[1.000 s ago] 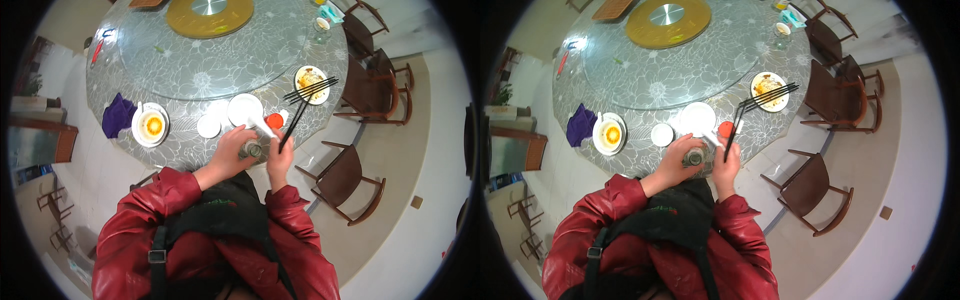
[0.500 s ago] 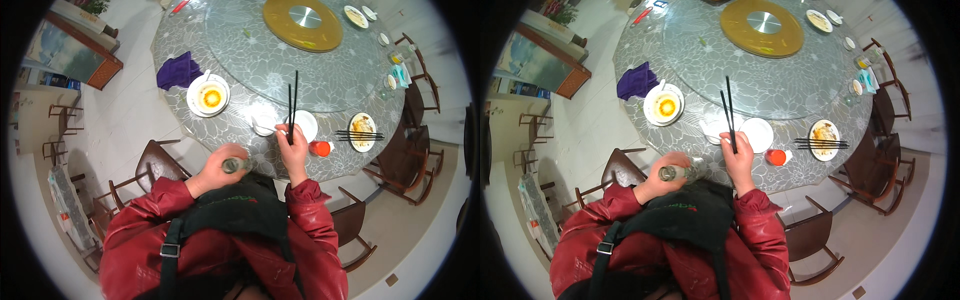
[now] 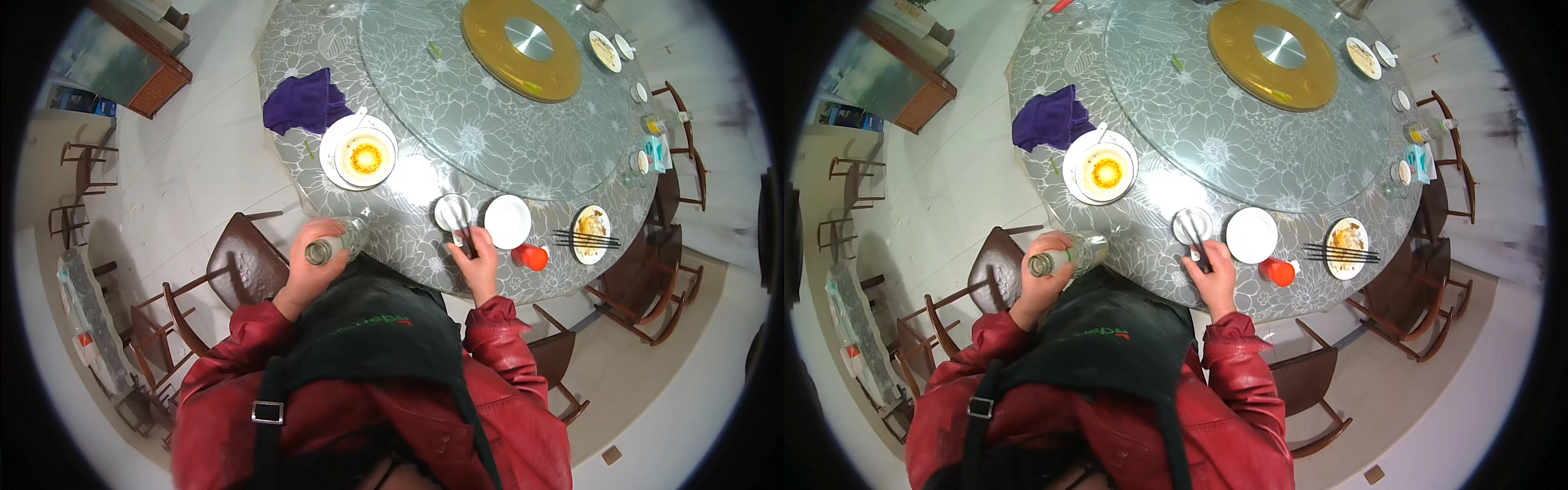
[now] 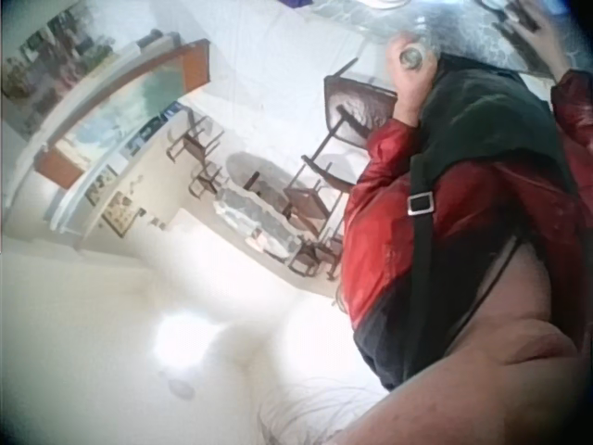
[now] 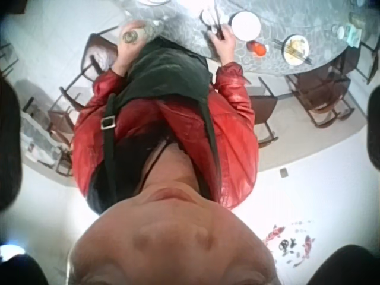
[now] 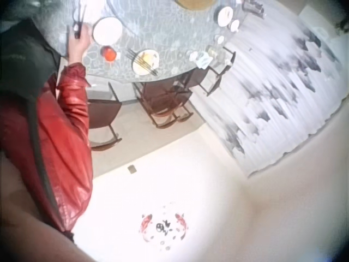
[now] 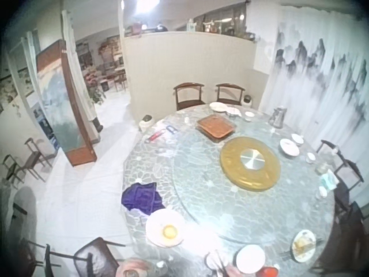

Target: The person clears leftover items from a small table, then wipes a large round dining table with a purple cloth. They move chairs, wipe the tabletop, and clear used dishes and chopsticks from the table.

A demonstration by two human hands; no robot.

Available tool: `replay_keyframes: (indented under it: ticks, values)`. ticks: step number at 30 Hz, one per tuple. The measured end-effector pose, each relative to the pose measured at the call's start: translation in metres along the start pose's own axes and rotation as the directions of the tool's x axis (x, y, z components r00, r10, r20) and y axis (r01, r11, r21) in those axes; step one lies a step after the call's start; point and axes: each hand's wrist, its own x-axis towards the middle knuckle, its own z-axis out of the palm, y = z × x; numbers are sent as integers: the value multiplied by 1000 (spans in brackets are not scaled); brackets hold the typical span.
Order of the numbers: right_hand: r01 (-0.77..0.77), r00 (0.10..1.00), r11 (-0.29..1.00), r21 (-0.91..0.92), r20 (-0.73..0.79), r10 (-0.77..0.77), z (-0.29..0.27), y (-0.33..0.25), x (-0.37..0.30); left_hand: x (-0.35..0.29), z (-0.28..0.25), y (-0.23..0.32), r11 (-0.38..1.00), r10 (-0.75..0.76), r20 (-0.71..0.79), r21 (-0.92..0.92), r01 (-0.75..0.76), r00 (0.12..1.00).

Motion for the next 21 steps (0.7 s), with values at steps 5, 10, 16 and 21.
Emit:
replay_keyframes:
  ticks: [5,10,16,21]
  values:
    - [-387,892,914,123,-200,405,13,24,4,21,-1,-3,1000,12,81,-23,-10,997]
    - [-400,916,908,-126,-41,398,20,23,39,27,-3,-15,997,68,110,-37,-64,992]
    - [-340,939,925,-168,-116,324,36,35,47,34,-10,-19,996,59,179,-77,-46,982]
    - [-296,955,955,30,5,296,62,-30,78,35,-24,-15,993,104,195,-78,-90,975]
